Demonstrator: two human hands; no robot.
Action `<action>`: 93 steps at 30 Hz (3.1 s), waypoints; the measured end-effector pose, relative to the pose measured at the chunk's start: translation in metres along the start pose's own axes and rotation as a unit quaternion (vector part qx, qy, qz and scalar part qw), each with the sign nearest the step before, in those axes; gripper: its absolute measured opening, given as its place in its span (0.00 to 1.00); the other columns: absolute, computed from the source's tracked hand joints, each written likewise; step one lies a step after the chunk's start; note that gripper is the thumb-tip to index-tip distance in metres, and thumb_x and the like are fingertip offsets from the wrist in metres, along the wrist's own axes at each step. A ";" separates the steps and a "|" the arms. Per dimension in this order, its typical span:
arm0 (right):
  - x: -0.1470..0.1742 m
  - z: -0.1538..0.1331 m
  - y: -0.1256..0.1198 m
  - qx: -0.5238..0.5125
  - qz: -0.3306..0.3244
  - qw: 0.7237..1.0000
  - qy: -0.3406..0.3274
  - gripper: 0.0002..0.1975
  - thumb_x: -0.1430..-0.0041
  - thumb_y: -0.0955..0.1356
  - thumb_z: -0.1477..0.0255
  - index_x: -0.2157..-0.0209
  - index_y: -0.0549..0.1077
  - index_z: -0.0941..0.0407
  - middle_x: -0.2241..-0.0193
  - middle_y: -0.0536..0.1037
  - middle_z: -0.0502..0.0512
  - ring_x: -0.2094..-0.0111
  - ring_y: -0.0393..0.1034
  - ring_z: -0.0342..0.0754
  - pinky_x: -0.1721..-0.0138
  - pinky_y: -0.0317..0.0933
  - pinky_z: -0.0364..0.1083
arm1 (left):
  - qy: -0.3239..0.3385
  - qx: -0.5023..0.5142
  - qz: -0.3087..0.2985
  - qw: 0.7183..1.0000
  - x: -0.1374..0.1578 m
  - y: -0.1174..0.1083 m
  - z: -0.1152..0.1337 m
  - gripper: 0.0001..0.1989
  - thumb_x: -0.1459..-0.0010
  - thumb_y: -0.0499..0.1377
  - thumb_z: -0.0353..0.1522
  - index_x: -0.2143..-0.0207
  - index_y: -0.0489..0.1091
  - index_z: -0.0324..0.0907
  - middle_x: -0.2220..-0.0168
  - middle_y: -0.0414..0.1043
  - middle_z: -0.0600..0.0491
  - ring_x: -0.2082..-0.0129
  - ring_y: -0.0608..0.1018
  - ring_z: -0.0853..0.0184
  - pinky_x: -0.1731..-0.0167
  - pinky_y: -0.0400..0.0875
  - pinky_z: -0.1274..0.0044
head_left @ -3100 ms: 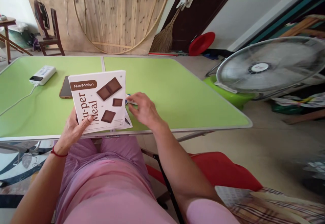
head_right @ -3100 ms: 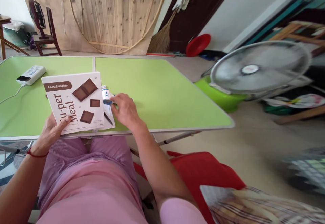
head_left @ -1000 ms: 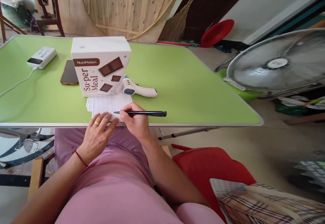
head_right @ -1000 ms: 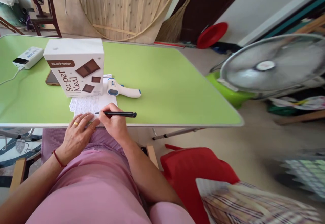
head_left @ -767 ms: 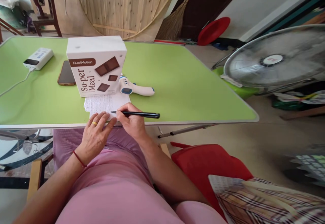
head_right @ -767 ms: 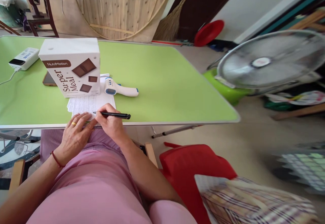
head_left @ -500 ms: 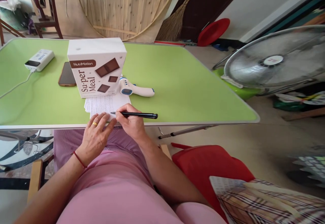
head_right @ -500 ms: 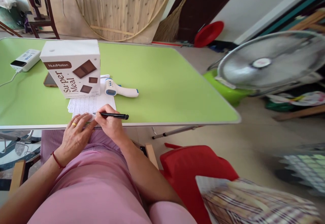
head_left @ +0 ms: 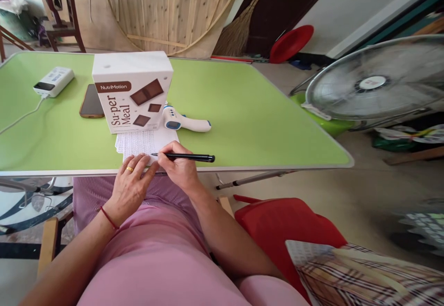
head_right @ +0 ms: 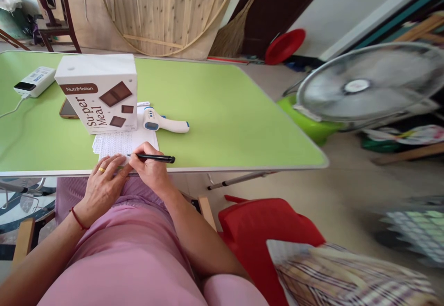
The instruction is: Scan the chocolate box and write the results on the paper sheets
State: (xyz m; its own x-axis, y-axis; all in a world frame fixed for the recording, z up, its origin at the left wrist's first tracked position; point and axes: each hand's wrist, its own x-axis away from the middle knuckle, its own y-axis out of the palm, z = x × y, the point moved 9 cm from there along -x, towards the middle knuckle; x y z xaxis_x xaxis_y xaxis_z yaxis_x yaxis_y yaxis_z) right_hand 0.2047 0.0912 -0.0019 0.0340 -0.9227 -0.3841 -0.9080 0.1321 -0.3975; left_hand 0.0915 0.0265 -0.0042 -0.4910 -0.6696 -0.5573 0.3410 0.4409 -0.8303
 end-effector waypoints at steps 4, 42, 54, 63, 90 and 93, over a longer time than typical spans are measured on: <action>0.000 -0.001 0.000 -0.012 -0.002 1.000 -0.001 0.06 0.48 0.63 0.67 0.76 0.65 0.53 0.81 0.69 0.46 0.77 0.62 0.43 0.72 0.60 0.43 | 0.008 -0.008 0.000 1.000 0.000 -0.001 0.001 0.17 0.35 0.51 0.26 0.45 0.68 0.42 0.49 0.73 0.44 0.46 0.73 0.58 0.43 0.67 0.64; 0.000 -0.003 -0.009 -0.039 0.057 0.997 -0.038 0.05 0.48 0.65 0.71 0.76 0.65 0.53 0.82 0.68 0.44 0.80 0.61 0.41 0.76 0.59 0.41 | 0.024 -0.039 0.013 0.999 -0.002 -0.005 0.005 0.16 0.34 0.52 0.27 0.47 0.69 0.39 0.50 0.72 0.44 0.48 0.73 0.58 0.45 0.67 0.65; 0.006 -0.006 -0.012 -0.049 0.063 0.994 -0.079 0.05 0.45 0.65 0.72 0.75 0.67 0.53 0.81 0.70 0.44 0.80 0.62 0.40 0.76 0.59 0.41 | 0.021 -0.034 0.019 0.999 -0.002 -0.005 0.004 0.16 0.36 0.54 0.26 0.47 0.70 0.39 0.50 0.72 0.44 0.48 0.73 0.58 0.44 0.66 0.65; 0.005 0.000 -0.009 -0.042 0.059 0.996 -0.054 0.04 0.46 0.65 0.71 0.74 0.67 0.53 0.81 0.71 0.45 0.79 0.63 0.41 0.75 0.61 0.41 | 0.021 -0.033 0.007 0.999 -0.001 -0.003 0.003 0.17 0.36 0.53 0.25 0.46 0.69 0.39 0.50 0.72 0.43 0.47 0.73 0.58 0.44 0.66 0.65; 0.005 0.001 -0.012 -0.031 0.067 0.997 -0.039 0.04 0.47 0.65 0.70 0.74 0.66 0.53 0.81 0.70 0.45 0.79 0.63 0.42 0.75 0.61 0.42 | 0.016 -0.037 0.007 0.999 -0.001 -0.003 0.003 0.16 0.35 0.53 0.27 0.47 0.69 0.40 0.49 0.72 0.44 0.46 0.73 0.58 0.43 0.66 0.65; 0.006 0.001 -0.015 -0.031 0.079 0.995 -0.044 0.04 0.47 0.65 0.70 0.75 0.66 0.53 0.81 0.70 0.45 0.79 0.63 0.42 0.75 0.62 0.42 | 0.016 -0.034 0.007 0.999 -0.001 -0.003 0.003 0.16 0.35 0.53 0.26 0.47 0.70 0.40 0.49 0.72 0.43 0.46 0.72 0.58 0.44 0.66 0.65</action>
State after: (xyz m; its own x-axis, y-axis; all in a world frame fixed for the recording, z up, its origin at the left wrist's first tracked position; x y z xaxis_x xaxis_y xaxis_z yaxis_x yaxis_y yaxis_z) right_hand 0.2188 0.0837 0.0012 -0.0776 -0.8563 -0.5107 -0.9287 0.2483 -0.2754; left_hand 0.0933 0.0238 -0.0010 -0.5128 -0.6436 -0.5681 0.2941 0.4900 -0.8206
